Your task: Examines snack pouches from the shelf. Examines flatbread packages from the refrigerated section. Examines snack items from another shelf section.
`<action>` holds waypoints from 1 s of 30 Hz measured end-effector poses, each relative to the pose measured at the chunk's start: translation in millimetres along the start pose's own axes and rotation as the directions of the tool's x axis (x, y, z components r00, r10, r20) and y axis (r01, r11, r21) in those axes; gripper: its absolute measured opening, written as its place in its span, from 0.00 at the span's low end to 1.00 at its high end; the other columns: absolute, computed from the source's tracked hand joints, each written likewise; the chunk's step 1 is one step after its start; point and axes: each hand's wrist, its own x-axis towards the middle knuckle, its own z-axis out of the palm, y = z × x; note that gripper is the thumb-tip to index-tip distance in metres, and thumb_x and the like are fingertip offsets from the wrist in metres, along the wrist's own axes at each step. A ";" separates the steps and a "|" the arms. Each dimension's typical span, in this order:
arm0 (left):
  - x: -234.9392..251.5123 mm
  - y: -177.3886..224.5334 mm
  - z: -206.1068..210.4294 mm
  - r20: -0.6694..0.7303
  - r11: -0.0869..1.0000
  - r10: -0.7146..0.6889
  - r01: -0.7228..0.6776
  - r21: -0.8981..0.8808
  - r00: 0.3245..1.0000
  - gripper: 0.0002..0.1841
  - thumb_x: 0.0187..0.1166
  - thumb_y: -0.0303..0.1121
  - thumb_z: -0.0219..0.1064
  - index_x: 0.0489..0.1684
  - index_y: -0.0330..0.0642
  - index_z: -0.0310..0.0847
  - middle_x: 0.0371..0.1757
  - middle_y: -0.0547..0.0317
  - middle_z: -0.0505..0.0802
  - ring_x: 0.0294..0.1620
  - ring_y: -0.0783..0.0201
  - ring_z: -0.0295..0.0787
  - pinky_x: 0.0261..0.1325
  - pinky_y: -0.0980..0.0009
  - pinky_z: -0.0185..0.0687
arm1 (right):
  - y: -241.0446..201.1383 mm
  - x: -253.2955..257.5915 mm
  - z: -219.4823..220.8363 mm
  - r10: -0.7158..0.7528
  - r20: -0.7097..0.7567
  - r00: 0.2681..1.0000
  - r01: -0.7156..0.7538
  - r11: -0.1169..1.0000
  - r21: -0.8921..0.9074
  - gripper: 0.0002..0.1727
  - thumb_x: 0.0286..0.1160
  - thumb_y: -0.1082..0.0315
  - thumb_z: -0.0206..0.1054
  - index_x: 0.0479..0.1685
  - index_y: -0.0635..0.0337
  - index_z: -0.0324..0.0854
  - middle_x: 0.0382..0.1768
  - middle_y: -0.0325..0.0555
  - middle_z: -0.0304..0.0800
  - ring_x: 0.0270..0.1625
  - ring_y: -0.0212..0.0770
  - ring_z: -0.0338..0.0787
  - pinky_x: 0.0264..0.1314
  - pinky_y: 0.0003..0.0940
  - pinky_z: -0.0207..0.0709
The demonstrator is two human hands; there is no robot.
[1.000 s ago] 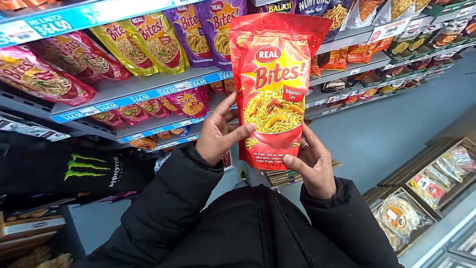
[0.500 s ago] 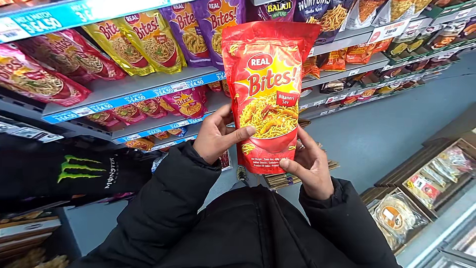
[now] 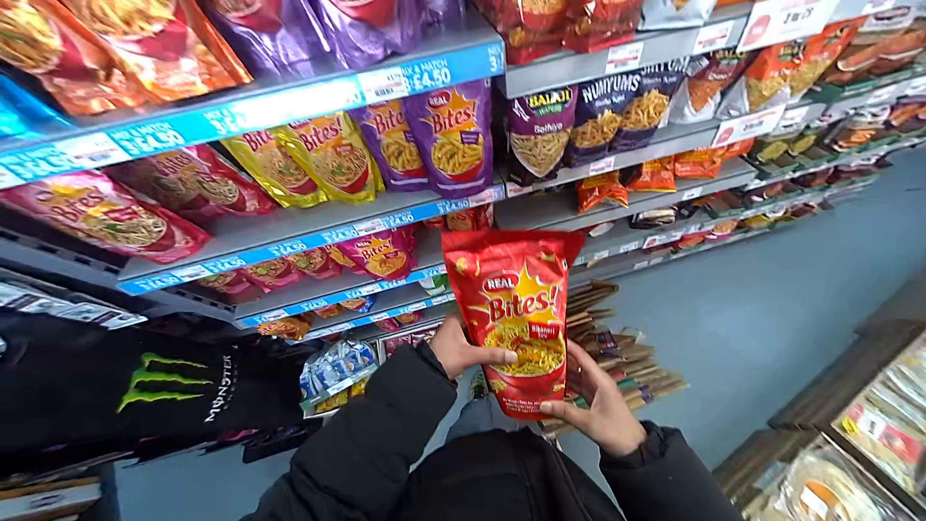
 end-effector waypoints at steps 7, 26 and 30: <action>54.1 -70.6 -54.2 -0.053 0.966 -0.244 0.247 0.076 0.968 0.44 0.47 0.27 0.90 0.70 0.27 0.73 0.58 0.45 0.94 0.59 0.59 0.94 0.68 0.61 0.90 | 24.4 33.6 2.0 0.136 -0.064 0.989 -0.145 0.975 -0.171 0.62 0.50 0.53 0.88 0.91 0.65 0.56 0.76 0.54 0.82 0.76 0.49 0.84 0.73 0.44 0.85; 272.5 -188.7 -230.1 -0.531 0.816 -0.356 0.533 0.225 0.769 0.44 0.67 0.41 0.85 0.81 0.27 0.67 0.74 0.30 0.82 0.79 0.41 0.78 0.85 0.46 0.67 | 13.3 98.4 32.6 0.352 -0.131 0.927 -0.369 0.918 -0.145 0.57 0.63 0.65 0.80 0.89 0.78 0.45 0.71 0.72 0.80 0.69 0.59 0.88 0.72 0.52 0.84; 294.4 -189.8 -234.7 -0.613 0.857 -0.286 0.483 0.181 0.737 0.45 0.65 0.42 0.86 0.81 0.27 0.67 0.73 0.30 0.83 0.79 0.41 0.78 0.85 0.46 0.67 | 13.2 107.8 41.5 0.378 -0.127 0.917 -0.394 0.907 -0.146 0.52 0.65 0.65 0.78 0.87 0.79 0.50 0.71 0.71 0.81 0.70 0.57 0.88 0.72 0.51 0.83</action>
